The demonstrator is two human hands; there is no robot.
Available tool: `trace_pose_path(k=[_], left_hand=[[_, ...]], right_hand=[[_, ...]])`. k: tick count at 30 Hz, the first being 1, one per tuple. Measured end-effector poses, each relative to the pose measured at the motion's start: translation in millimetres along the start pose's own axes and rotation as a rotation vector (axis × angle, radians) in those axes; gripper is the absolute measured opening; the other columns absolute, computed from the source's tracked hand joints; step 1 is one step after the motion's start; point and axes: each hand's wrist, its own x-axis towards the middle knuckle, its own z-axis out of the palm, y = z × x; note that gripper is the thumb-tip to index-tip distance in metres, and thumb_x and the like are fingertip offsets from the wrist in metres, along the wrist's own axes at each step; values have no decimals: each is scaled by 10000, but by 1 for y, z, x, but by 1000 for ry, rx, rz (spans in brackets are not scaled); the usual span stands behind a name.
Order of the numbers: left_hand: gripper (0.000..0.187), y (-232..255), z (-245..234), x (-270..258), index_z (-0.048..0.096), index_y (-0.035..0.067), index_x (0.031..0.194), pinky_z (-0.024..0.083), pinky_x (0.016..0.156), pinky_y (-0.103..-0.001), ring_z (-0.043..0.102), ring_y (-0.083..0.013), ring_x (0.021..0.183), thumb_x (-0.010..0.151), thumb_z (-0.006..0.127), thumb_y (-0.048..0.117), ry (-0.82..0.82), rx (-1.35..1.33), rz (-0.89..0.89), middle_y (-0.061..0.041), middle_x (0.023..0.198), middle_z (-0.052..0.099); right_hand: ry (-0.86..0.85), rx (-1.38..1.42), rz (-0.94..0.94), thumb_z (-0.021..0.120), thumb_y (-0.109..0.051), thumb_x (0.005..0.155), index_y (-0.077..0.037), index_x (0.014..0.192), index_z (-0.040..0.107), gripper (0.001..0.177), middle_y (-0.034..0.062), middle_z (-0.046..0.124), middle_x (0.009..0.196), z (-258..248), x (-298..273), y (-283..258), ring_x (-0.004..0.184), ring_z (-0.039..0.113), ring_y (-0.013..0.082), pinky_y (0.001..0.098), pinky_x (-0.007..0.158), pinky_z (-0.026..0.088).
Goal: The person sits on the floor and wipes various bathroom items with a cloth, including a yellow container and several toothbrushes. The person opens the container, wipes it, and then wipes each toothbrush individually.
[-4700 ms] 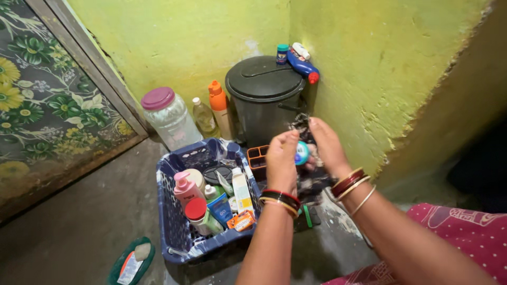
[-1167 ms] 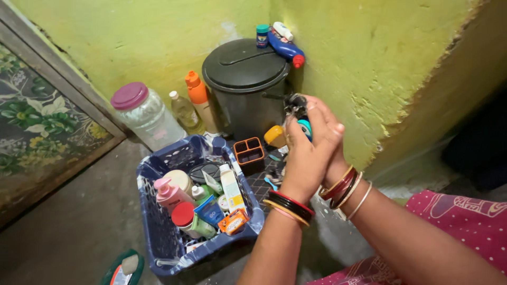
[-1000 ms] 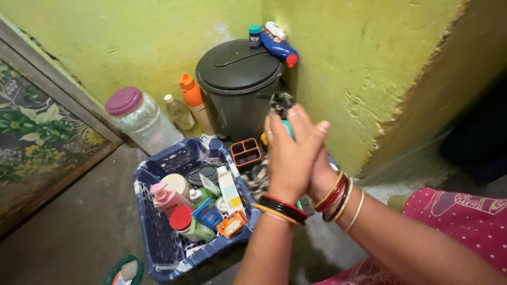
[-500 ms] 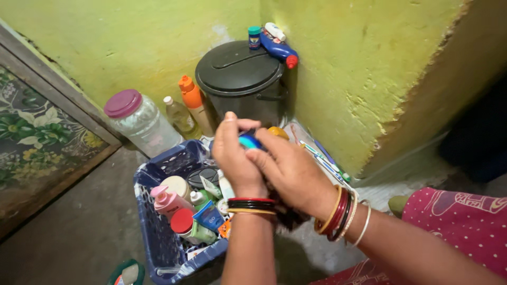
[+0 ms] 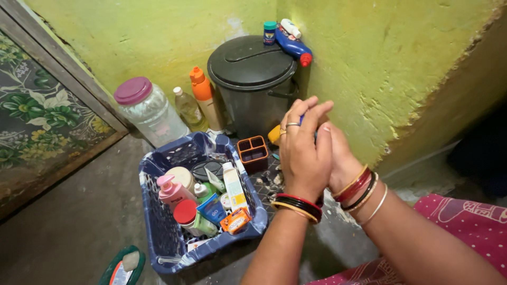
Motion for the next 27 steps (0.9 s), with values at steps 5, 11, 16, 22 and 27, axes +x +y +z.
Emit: trace_pose_path(k=[5,11,16,22,27], left_hand=[[162,-11,-12,12,708,129,1065,505,920,-480,648,-363,1041,962,588,161,-88,289,-108,-125,1074,712],[271,-33,-32,23,710,79,938,511,710,-507,676,-417,835,980,566,305,-1,351,-385,-182,868,717],[503,-61,-50,20,711,49,711,525,631,-410,694,-315,641,971,561,453,56,217,-629,-139,651,701],[664,-103,-48,7,631,45,622,506,556,-268,631,-169,562,1003,445,557,105,-778,-1018,-70,583,648],[695,-122,-51,-3,659,32,778,374,505,-321,522,-203,545,1120,425,590,197,-667,-973,-84,650,593]], right_hand=[[279,-163,70,432,-444,1051,-138,1161,635,383,24,677,1090,12,-18,23,987,631,152,339,869,522],[103,-503,-25,439,-414,1043,-93,1253,650,438,12,668,1216,29,-27,44,1082,591,91,286,967,472],[-265,-1095,45,412,-459,1053,-23,1170,703,537,57,769,1145,44,-23,6,1054,651,109,303,970,488],[-176,-1664,123,608,-450,905,-97,1056,770,417,148,739,784,82,-39,-28,691,660,208,395,705,526],[-61,-1243,-273,668,-330,965,-42,1117,728,331,141,711,904,95,-45,-30,766,647,237,386,737,526]])
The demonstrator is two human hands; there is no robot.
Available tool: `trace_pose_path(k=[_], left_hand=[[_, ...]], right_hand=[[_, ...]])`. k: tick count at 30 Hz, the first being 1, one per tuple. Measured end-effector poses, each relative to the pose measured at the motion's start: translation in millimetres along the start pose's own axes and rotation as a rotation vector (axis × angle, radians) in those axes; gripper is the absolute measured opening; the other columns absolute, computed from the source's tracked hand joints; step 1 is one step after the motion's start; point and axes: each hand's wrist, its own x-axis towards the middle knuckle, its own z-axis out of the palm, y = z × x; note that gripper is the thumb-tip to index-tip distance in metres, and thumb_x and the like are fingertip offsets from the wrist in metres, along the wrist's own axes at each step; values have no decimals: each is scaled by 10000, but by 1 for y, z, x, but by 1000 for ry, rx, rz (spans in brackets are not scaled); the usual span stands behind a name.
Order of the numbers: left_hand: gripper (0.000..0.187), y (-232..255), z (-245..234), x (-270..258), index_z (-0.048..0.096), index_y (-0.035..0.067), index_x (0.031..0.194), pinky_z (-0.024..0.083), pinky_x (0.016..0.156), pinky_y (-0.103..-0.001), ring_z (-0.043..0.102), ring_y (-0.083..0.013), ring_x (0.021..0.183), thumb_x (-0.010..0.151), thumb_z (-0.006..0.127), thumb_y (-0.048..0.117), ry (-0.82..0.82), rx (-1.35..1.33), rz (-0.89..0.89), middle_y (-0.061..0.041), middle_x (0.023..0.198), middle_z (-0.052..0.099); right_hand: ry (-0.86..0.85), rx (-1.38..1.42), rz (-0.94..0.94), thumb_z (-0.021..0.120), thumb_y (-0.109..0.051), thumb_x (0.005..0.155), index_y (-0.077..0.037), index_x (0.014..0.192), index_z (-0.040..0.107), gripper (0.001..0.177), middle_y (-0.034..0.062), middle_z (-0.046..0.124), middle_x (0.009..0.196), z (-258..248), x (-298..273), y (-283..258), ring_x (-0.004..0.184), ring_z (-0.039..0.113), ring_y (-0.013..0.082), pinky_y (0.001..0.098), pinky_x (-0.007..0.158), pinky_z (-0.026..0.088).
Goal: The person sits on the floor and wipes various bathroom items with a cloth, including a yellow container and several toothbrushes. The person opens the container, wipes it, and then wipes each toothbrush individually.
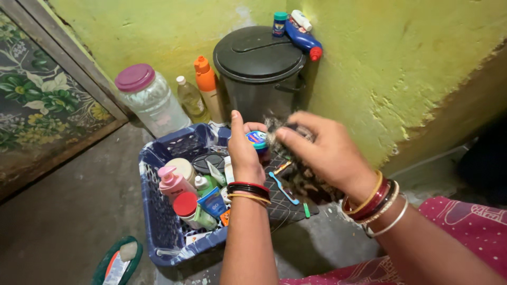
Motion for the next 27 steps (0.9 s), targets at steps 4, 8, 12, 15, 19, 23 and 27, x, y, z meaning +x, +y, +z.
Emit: trace_pose_path(k=[4,8,12,15,19,23,27], left_hand=[[470,-12,22,-8,675,91,1103,586,797,-341,689,-189,869,1060,465,509,-207,-492,-159,-57,1007,709],[567,-31,56,-33,531,55,1398,486,1046,-366,593,-215,1252,1011,456,462,-275,-379,-107,-100,1379,607],[709,-41,79,-55,348,2,1516,334,1172,-363,417,-225,1424,1015,505,479,-252,-8,-52,-142,1532,440],[787,-44,89,-61,295,-32,1544,297,1189,-375,372,-258,1445,1004,544,483,-166,240,91,-192,1554,392],[805,-35,75,-45,280,-7,1537,348,1165,-376,432,-261,1419,972,531,508,-132,-6,54,-180,1531,441],[638,-12,27,-12,510,0,1450,410,1090,-360,521,-218,1281,1010,511,461,-82,-346,54,-96,1407,574],[483,-22,6,-2,596,45,1324,483,1036,-341,619,-190,1182,1016,520,410,-80,-453,-24,-85,1288,660]], right_hand=[[187,-180,-500,624,-266,1046,9,1315,606,385,196,640,1246,7,5,23,1183,609,306,391,1067,463],[252,-450,-477,584,-239,998,9,1254,680,369,210,682,1230,15,19,82,1178,598,349,411,1032,444],[120,72,138,564,-356,1078,14,1097,669,385,109,631,1018,-6,43,148,952,556,226,416,865,466],[79,524,401,531,-414,1090,-59,1009,613,374,68,616,907,2,47,172,827,559,197,420,763,487],[146,649,337,442,-401,1106,-63,1199,606,387,23,615,1093,40,29,161,1008,555,131,337,936,475],[10,398,-15,467,-252,1061,-15,1479,414,484,112,484,1476,73,10,130,1362,446,220,353,1145,357],[20,171,-186,493,-175,1077,61,1592,226,627,200,241,1687,87,5,125,1564,218,285,379,1237,198]])
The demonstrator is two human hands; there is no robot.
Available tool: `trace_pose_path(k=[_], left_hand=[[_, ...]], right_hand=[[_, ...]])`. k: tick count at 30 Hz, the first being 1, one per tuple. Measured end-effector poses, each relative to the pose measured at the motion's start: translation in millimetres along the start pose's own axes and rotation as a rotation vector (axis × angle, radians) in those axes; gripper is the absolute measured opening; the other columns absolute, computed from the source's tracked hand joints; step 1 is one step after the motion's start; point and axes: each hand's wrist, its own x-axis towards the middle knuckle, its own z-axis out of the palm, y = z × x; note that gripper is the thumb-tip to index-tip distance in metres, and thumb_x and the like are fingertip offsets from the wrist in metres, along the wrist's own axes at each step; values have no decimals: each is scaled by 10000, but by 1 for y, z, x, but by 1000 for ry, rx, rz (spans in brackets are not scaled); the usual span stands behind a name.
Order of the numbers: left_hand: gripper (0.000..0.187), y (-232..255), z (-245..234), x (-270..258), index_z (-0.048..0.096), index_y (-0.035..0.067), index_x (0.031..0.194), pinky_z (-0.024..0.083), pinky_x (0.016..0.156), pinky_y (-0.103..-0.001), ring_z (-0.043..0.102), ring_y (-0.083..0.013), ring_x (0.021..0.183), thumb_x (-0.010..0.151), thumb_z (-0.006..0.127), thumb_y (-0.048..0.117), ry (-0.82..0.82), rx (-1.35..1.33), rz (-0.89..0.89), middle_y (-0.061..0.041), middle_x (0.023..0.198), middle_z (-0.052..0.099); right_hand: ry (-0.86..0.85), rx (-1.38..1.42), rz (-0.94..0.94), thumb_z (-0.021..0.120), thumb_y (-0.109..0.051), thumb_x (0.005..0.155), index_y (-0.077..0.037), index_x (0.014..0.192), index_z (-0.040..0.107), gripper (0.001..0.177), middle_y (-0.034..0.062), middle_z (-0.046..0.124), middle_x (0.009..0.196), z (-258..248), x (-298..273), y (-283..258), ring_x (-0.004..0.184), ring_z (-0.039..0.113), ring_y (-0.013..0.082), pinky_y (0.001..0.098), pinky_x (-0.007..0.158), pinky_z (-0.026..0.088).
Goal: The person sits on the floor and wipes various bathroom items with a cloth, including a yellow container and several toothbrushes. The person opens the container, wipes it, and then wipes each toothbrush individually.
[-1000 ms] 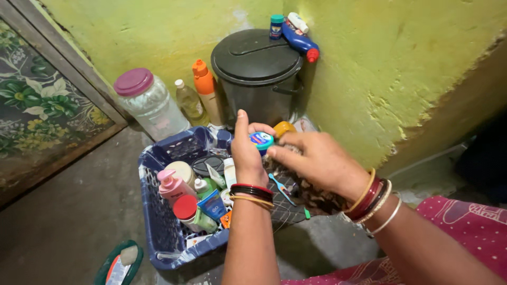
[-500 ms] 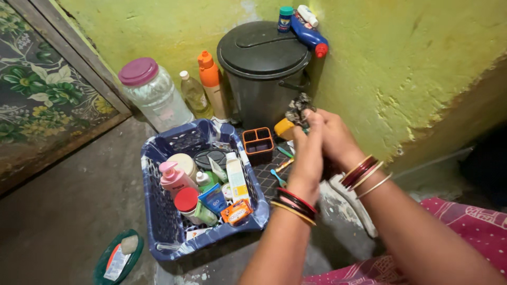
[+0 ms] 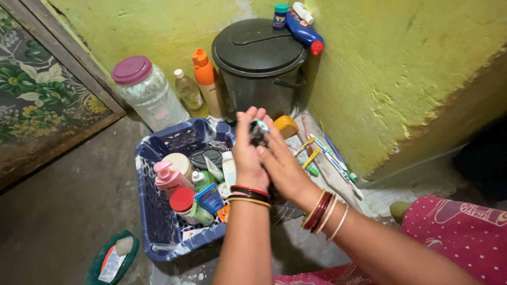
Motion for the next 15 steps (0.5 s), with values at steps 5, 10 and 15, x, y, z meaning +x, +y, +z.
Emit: trace_pose_path(k=[5,10,15], left_hand=[[402,-33,-11,-7,631,67,1292,454,1025,-301,584,-133,1175,1053,551,381,-102,64,-52,-21,1267,638],[311,-36,-19,-4,643,99,1232,456,1004,-298,589,-118,1143,1041,569,333,-60,26,-65,7,1204,654],[290,-45,-34,3,635,32,1239,510,920,-316,630,-171,1068,995,629,189,75,-54,-39,-59,1134,678]], right_hand=[[36,-108,110,506,-178,1011,21,1526,398,562,171,434,1597,-13,8,16,1493,403,242,346,1219,302],[34,-162,77,519,-177,1049,-2,1417,579,412,193,479,1558,-13,8,19,1474,415,295,351,1172,323],[53,-152,252,524,-198,1020,-18,1322,597,359,169,722,1192,-22,14,37,1125,687,274,342,968,504]])
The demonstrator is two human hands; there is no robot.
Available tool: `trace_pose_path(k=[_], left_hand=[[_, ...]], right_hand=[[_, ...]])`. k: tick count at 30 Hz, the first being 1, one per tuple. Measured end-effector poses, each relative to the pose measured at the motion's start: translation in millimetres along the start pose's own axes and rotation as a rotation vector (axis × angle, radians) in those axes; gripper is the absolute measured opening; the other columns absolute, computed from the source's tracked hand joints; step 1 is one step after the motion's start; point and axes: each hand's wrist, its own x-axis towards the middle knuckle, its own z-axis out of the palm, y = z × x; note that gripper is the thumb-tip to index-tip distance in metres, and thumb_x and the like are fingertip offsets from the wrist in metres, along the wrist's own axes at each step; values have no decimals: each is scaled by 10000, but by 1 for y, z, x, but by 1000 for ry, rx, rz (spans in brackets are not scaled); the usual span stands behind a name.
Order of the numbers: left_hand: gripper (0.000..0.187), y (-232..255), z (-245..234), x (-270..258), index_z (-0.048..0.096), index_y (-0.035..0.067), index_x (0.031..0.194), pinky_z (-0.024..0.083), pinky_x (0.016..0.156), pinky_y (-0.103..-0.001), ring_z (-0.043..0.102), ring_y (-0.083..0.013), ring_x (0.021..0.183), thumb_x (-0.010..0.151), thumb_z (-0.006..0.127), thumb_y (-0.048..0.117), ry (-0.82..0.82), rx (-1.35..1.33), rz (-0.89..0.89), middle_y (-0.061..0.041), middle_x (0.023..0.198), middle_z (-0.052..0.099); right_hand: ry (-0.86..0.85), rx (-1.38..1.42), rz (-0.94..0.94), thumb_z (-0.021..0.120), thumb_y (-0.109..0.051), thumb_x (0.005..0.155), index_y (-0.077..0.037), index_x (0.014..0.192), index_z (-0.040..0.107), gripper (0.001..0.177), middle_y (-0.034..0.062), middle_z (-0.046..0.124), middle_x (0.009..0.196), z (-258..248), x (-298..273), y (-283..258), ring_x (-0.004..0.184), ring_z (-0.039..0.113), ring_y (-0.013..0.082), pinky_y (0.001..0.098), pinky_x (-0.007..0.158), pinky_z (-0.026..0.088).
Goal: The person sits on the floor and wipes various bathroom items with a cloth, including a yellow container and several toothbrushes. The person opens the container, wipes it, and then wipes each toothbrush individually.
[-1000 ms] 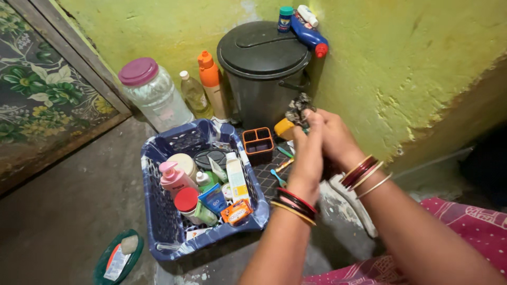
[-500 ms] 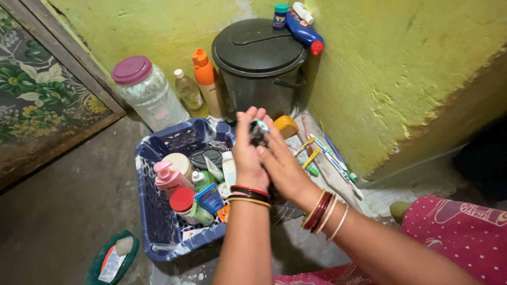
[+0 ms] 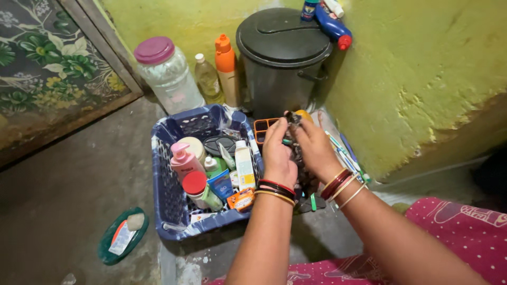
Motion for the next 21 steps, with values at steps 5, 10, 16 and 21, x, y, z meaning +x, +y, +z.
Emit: trace_pose_path(k=[5,10,16,21], left_hand=[[326,-12,-31,12,589,21,1271,566,891,-389,639,-217,1015,944,588,19,-88,-1,-71,-80,1101,658],[333,27,-84,39,584,7,1222,602,856,-440,724,-338,994,894,585,-47,-62,394,29,-132,1074,690],[296,65,-174,40,758,124,1099,555,878,-376,730,-287,985,814,733,47,218,1584,219,-153,1072,767],[389,47,-204,39,751,82,1097,553,863,-360,722,-256,991,736,742,-62,61,1548,173,-139,1080,766]], right_hand=[[132,-135,-70,554,-165,999,1,1239,646,306,187,731,1085,-8,5,33,1013,699,286,380,880,524],[163,-59,186,573,-183,1009,-11,1170,681,259,138,740,932,-21,-2,63,866,638,199,351,813,507],[100,-28,268,593,-213,998,-7,1178,685,288,122,741,951,-19,-2,101,872,636,177,335,818,513],[-105,-36,62,662,-251,915,27,1221,650,413,126,757,1094,0,-6,103,1000,681,186,337,890,519]])
